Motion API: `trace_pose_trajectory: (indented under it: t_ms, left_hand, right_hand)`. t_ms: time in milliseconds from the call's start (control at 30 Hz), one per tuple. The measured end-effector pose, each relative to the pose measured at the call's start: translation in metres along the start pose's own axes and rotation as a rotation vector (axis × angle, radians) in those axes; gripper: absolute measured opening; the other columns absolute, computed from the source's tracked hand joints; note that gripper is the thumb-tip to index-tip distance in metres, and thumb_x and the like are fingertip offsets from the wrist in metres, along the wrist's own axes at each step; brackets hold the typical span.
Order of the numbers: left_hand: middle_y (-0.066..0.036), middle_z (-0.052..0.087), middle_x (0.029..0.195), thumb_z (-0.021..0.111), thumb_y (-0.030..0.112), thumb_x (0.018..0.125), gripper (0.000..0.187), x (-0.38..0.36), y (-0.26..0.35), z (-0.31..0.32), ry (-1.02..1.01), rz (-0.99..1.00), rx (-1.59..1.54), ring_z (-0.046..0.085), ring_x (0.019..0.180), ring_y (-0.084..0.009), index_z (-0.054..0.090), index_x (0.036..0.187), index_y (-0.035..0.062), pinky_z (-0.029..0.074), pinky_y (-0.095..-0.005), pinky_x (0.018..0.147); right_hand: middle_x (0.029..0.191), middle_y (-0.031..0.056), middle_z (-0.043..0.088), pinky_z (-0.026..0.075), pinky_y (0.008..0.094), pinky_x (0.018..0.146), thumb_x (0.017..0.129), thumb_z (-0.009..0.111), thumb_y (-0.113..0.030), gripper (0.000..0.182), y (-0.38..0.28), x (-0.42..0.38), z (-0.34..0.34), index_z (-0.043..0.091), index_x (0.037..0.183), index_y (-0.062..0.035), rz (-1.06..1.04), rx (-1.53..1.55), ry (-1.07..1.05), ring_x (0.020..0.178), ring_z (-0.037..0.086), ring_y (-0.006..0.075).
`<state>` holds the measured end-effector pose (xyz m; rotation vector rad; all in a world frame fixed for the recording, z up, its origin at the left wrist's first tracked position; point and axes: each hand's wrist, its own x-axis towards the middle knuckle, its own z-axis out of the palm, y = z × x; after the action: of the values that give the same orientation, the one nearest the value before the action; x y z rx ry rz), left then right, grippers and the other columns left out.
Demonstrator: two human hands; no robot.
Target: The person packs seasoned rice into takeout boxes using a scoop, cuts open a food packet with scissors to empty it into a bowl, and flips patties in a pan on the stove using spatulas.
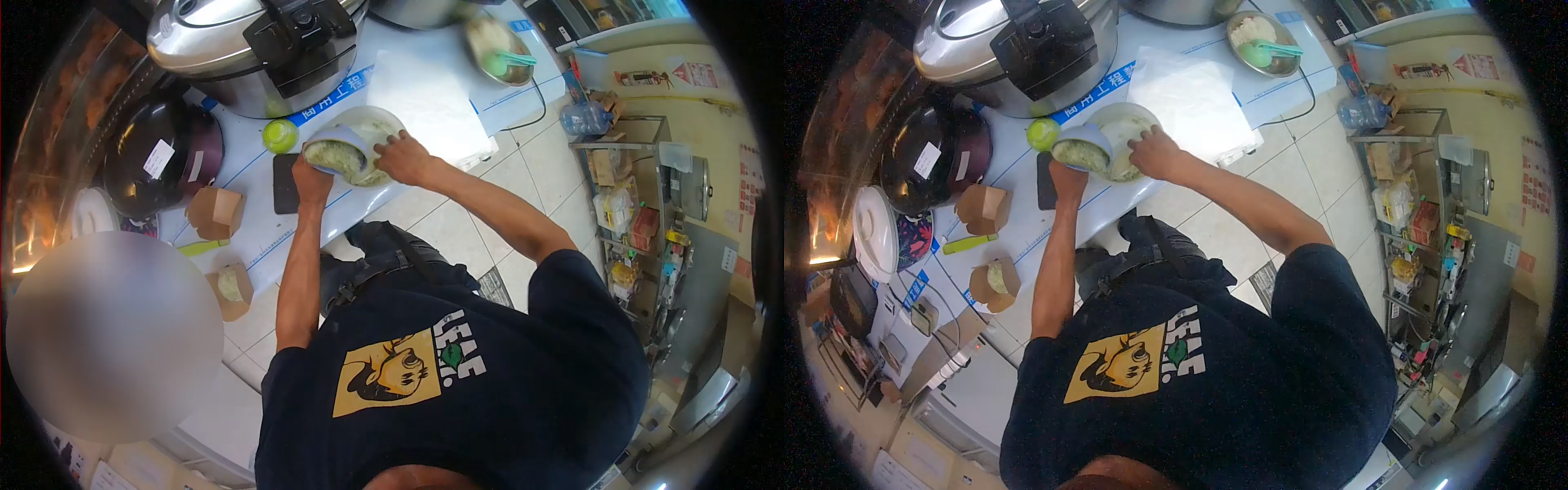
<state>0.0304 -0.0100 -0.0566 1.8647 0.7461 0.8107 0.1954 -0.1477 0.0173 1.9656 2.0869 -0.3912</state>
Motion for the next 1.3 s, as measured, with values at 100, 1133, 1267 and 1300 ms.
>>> trace_pose_trajectory:
  t_ms: [100, 1133, 1267, 1300]
  left_hand:
    - [-0.016, 0.069, 0.097, 0.072, 0.008, 0.074, 0.035, 0.007, 0.008, -0.002, -0.058, 0.023, 0.108, 0.068, 0.092, -0.0290, 0.063, 0.108, 0.0033, 0.052, -0.0367, 0.079]
    - [-0.021, 0.064, 0.083, 0.068, 0.004, 0.070, 0.029, 0.015, 0.024, -0.002, -0.079, 0.065, 0.337, 0.063, 0.078, -0.0403, 0.053, 0.095, 0.0017, 0.052, -0.0451, 0.065]
    - [-0.023, 0.064, 0.085, 0.067, 0.005, 0.072, 0.030, 0.017, 0.026, -0.004, -0.110, 0.030, 0.376, 0.063, 0.079, -0.0412, 0.051, 0.098, 0.0013, 0.051, -0.0466, 0.067]
    - [-0.023, 0.064, 0.086, 0.067, 0.005, 0.072, 0.030, 0.017, 0.028, -0.004, -0.112, 0.031, 0.384, 0.063, 0.079, -0.0414, 0.051, 0.097, 0.0012, 0.051, -0.0469, 0.067]
  right_hand:
    - [0.109, 0.0091, 0.065, 0.046, 0.0412, 0.079, 0.083, 0.055, -0.022, 0.019, 0.007, 0.026, 0.003, 0.070, 0.084, -0.0107, 0.104, -0.089, 0.194, 0.095, 0.062, 0.0284]
    - [0.084, 0.0073, 0.071, 0.051, 0.0374, 0.062, 0.084, 0.054, -0.017, 0.019, 0.020, 0.017, -0.024, 0.072, 0.080, -0.0132, 0.053, -0.185, -0.238, 0.079, 0.068, 0.0244]
    - [0.086, 0.0086, 0.071, 0.053, 0.0371, 0.062, 0.083, 0.055, -0.020, 0.019, 0.025, 0.020, -0.017, 0.072, 0.081, -0.0118, -0.006, -0.076, -0.246, 0.081, 0.068, 0.0250]
    - [0.085, 0.0088, 0.070, 0.053, 0.0369, 0.063, 0.083, 0.055, -0.021, 0.019, 0.024, 0.020, -0.017, 0.071, 0.080, -0.0117, -0.005, -0.051, -0.236, 0.081, 0.068, 0.0249]
